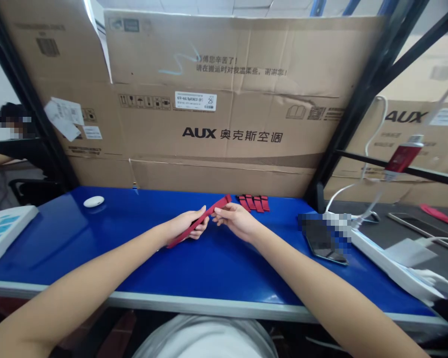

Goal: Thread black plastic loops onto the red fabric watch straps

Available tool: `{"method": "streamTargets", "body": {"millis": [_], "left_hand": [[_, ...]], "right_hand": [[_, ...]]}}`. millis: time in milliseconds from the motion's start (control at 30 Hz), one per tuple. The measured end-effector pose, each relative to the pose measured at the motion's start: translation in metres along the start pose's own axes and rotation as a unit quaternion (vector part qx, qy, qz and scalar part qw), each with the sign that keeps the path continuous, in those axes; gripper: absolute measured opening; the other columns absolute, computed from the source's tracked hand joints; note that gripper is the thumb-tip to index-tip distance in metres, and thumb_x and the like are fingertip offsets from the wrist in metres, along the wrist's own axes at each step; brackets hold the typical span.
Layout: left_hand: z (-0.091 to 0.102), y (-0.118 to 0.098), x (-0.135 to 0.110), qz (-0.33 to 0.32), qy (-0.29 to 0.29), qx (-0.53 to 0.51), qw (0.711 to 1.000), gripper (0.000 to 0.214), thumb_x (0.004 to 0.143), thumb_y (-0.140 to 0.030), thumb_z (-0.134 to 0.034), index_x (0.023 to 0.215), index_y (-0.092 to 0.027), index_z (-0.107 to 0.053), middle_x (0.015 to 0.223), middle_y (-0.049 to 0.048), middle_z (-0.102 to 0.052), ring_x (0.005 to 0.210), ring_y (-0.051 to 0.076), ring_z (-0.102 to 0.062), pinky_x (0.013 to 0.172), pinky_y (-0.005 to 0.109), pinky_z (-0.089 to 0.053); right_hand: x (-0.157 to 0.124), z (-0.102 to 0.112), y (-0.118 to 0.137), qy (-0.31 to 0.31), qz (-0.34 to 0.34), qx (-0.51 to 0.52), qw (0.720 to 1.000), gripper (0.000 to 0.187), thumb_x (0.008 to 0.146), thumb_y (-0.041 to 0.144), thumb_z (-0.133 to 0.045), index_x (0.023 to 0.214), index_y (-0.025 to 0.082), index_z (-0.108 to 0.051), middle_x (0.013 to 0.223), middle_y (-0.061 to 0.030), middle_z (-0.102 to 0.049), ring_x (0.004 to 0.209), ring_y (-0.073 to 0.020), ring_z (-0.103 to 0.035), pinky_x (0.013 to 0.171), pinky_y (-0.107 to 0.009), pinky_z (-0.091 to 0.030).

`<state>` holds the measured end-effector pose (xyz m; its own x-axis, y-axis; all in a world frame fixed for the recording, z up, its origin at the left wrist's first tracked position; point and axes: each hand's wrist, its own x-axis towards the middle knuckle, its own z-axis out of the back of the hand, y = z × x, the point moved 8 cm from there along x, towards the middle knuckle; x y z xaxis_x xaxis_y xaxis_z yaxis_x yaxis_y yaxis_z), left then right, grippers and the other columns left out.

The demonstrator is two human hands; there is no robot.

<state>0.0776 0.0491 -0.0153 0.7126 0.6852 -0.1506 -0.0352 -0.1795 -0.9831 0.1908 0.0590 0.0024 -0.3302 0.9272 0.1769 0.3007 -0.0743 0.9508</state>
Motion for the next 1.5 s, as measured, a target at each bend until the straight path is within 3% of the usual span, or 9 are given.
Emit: {"method": "streamTargets", "body": {"millis": [167, 267, 333, 467, 600, 800, 1033, 1267, 1500], "left_hand": [[0.002, -0.014, -0.007, -0.036, -0.041, 0.125, 0.991, 0.044, 0.086, -0.062, -0.048, 0.076, -0.018, -0.049, 0.055, -0.0058, -0.036, 0.043, 0.008, -0.030, 0.044, 0.023, -0.024], [0.021, -0.033, -0.015, -0.082, -0.131, 0.310, 0.938, 0.044, 0.085, -0.060, -0.049, 0.071, -0.019, -0.047, 0.061, -0.0024, -0.048, 0.053, 0.012, -0.043, 0.052, 0.025, -0.031], [0.041, -0.040, -0.020, -0.081, -0.195, 0.436, 0.875, 0.044, 0.088, -0.058, -0.043, 0.070, -0.019, -0.050, 0.067, 0.0005, -0.056, 0.062, 0.016, -0.051, 0.057, 0.027, -0.034], [0.080, -0.036, -0.027, 0.016, -0.265, 0.583, 0.768, 0.041, 0.094, -0.048, -0.032, 0.081, -0.019, -0.057, 0.087, 0.0105, -0.067, 0.082, 0.026, -0.062, 0.069, 0.033, -0.041], [0.102, -0.030, -0.039, 0.134, -0.312, 0.653, 0.677, 0.038, 0.093, -0.039, -0.032, 0.103, -0.013, -0.057, 0.100, 0.0217, -0.067, 0.090, 0.035, -0.065, 0.072, 0.039, -0.044], [0.115, -0.034, -0.054, 0.184, -0.362, 0.663, 0.628, 0.042, 0.092, -0.039, -0.036, 0.114, -0.008, -0.052, 0.109, 0.0275, -0.063, 0.099, 0.039, -0.063, 0.076, 0.042, -0.047], [0.112, -0.037, -0.051, 0.176, -0.345, 0.675, 0.628, 0.049, 0.094, -0.045, -0.032, 0.117, -0.007, -0.051, 0.112, 0.0277, -0.061, 0.103, 0.041, -0.061, 0.079, 0.046, -0.047], [0.105, -0.048, -0.059, 0.165, -0.425, 0.690, 0.563, 0.050, 0.093, -0.048, -0.035, 0.120, -0.009, -0.051, 0.126, 0.0256, -0.049, 0.099, 0.037, -0.062, 0.076, 0.041, -0.048], [0.033, -0.060, -0.029, -0.052, -0.337, 0.785, 0.517, 0.041, 0.093, -0.043, -0.041, 0.110, -0.011, -0.060, 0.114, 0.0181, -0.058, 0.109, 0.032, -0.053, 0.088, 0.038, -0.044]], "right_hand": [[0.002, -0.004, -0.003, 0.026, 0.009, -0.042, 0.999, 0.032, 0.068, 0.039, -0.078, 0.086, 0.014, -0.068, 0.078, -0.0051, -0.067, 0.068, -0.0135, -0.062, 0.063, -0.026, -0.047], [0.003, 0.012, 0.001, -0.008, 0.015, -0.194, 0.981, 0.032, 0.074, 0.039, -0.072, 0.094, 0.015, -0.066, 0.081, -0.0062, -0.067, 0.073, -0.0161, -0.063, 0.068, -0.030, -0.049], [0.002, 0.031, 0.011, -0.057, 0.037, -0.371, 0.926, 0.027, 0.076, 0.033, -0.069, 0.096, 0.015, -0.064, 0.087, -0.0087, -0.068, 0.080, -0.0192, -0.064, 0.076, -0.034, -0.049], [-0.004, 0.061, 0.023, -0.120, 0.025, -0.643, 0.756, 0.030, 0.076, 0.022, -0.067, 0.104, 0.012, -0.061, 0.114, -0.0207, -0.061, 0.109, -0.0313, -0.057, 0.094, -0.043, -0.042], [-0.009, 0.065, 0.017, -0.107, -0.043, -0.714, 0.691, 0.028, 0.084, 0.027, -0.057, 0.104, 0.008, -0.061, 0.116, -0.0288, -0.057, 0.111, -0.0388, -0.054, 0.091, -0.047, -0.041], [-0.019, 0.018, 0.013, -0.032, 0.003, -0.705, 0.708, 0.031, 0.085, 0.021, -0.051, 0.111, 0.007, -0.060, 0.107, -0.0240, -0.063, 0.108, -0.0351, -0.056, 0.090, -0.041, -0.042], [-0.023, -0.005, 0.004, 0.000, 0.047, -0.661, 0.749, 0.040, 0.081, 0.016, -0.052, 0.120, 0.005, -0.057, 0.112, -0.0237, -0.062, 0.108, -0.0326, -0.057, 0.090, -0.040, -0.044], [-0.008, 0.022, 0.032, -0.056, 0.154, -0.631, 0.759, 0.048, 0.072, -0.003, -0.045, 0.114, 0.011, -0.062, 0.113, -0.0147, -0.061, 0.112, -0.0255, -0.051, 0.098, -0.037, -0.041], [0.007, 0.050, 0.018, -0.011, 0.127, -0.658, 0.742, 0.043, 0.078, 0.003, -0.050, 0.116, 0.016, -0.064, 0.116, -0.0130, -0.055, 0.108, -0.0241, -0.050, 0.099, -0.036, -0.040]]}}
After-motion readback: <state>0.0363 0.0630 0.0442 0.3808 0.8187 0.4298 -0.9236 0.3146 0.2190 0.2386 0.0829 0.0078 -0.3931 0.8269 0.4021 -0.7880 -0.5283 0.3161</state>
